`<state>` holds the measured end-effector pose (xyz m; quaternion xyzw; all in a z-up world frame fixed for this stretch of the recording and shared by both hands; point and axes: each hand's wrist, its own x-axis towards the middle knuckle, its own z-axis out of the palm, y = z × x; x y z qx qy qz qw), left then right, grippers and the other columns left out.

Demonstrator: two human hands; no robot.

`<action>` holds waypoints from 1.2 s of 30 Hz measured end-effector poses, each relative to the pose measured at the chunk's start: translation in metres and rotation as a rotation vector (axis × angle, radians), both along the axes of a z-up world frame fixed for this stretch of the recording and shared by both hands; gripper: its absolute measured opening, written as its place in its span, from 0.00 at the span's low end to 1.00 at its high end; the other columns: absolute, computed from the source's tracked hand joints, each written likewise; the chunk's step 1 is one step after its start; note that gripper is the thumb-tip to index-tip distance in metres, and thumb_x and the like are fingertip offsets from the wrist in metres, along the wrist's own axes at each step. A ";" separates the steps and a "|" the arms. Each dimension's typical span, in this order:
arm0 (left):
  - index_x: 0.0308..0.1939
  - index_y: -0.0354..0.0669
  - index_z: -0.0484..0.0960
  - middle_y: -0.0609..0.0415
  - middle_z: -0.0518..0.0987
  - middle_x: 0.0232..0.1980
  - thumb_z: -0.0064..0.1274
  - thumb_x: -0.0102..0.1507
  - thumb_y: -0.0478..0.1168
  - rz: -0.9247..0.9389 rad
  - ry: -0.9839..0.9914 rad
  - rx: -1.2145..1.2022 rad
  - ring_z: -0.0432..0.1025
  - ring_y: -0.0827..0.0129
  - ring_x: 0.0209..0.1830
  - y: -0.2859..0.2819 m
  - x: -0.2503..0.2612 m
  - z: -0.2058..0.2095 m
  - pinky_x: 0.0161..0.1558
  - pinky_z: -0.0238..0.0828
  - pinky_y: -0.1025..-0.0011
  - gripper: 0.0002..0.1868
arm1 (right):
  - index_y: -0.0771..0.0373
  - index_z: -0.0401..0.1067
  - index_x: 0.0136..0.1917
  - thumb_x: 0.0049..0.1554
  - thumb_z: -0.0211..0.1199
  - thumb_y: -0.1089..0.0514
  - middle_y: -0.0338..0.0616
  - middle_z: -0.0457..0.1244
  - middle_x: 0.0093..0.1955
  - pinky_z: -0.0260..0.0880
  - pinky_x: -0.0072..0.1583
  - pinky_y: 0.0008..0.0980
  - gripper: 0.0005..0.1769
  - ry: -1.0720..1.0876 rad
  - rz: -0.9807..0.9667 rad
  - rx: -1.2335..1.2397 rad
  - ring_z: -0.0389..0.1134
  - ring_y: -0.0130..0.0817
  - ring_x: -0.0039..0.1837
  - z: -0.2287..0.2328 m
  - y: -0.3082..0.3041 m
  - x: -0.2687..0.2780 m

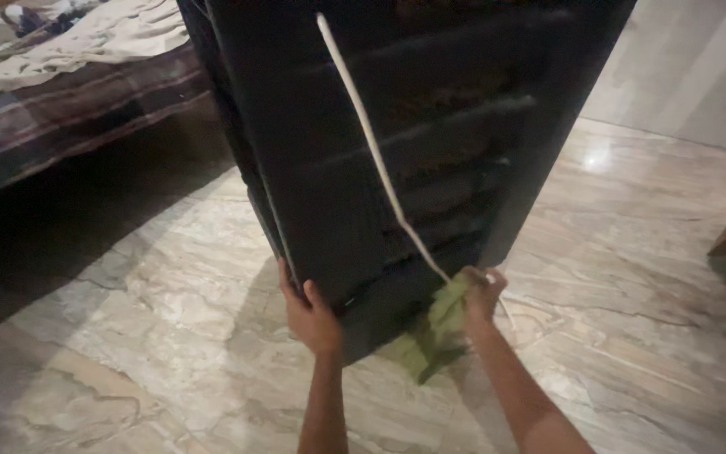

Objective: The person wipes the front grille and side panels of a black portable air cooler using a green cloth. They systematically clean the front surface and then rotate the unit to wipe the side vents and the power cord area.

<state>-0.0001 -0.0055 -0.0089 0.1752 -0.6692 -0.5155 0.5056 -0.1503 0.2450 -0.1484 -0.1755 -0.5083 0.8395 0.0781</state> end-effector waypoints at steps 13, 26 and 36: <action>0.78 0.52 0.62 0.41 0.73 0.71 0.36 0.64 0.70 -0.066 -0.086 0.069 0.71 0.46 0.67 -0.023 -0.017 -0.031 0.64 0.66 0.56 0.44 | 0.54 0.71 0.58 0.52 0.71 0.48 0.47 0.66 0.56 0.62 0.62 0.53 0.23 0.735 -0.421 1.287 0.63 0.48 0.61 0.227 -0.060 0.063; 0.81 0.40 0.46 0.32 0.39 0.84 0.39 0.64 0.69 0.217 0.050 -0.159 0.35 0.43 0.83 -0.038 -0.036 0.138 0.76 0.31 0.44 0.51 | 0.63 0.34 0.83 0.52 0.67 0.63 0.70 0.41 0.82 0.51 0.73 0.59 0.57 1.049 -0.250 1.191 0.45 0.63 0.80 0.389 0.010 0.092; 0.71 0.38 0.67 0.38 0.73 0.67 0.56 0.63 0.50 -0.120 0.136 -0.316 0.68 0.49 0.67 -0.025 0.013 0.272 0.63 0.66 0.56 0.36 | 0.51 0.50 0.83 0.58 0.58 0.68 0.57 0.56 0.75 0.75 0.60 0.44 0.43 0.769 -0.298 1.310 0.70 0.57 0.64 0.445 -0.044 0.101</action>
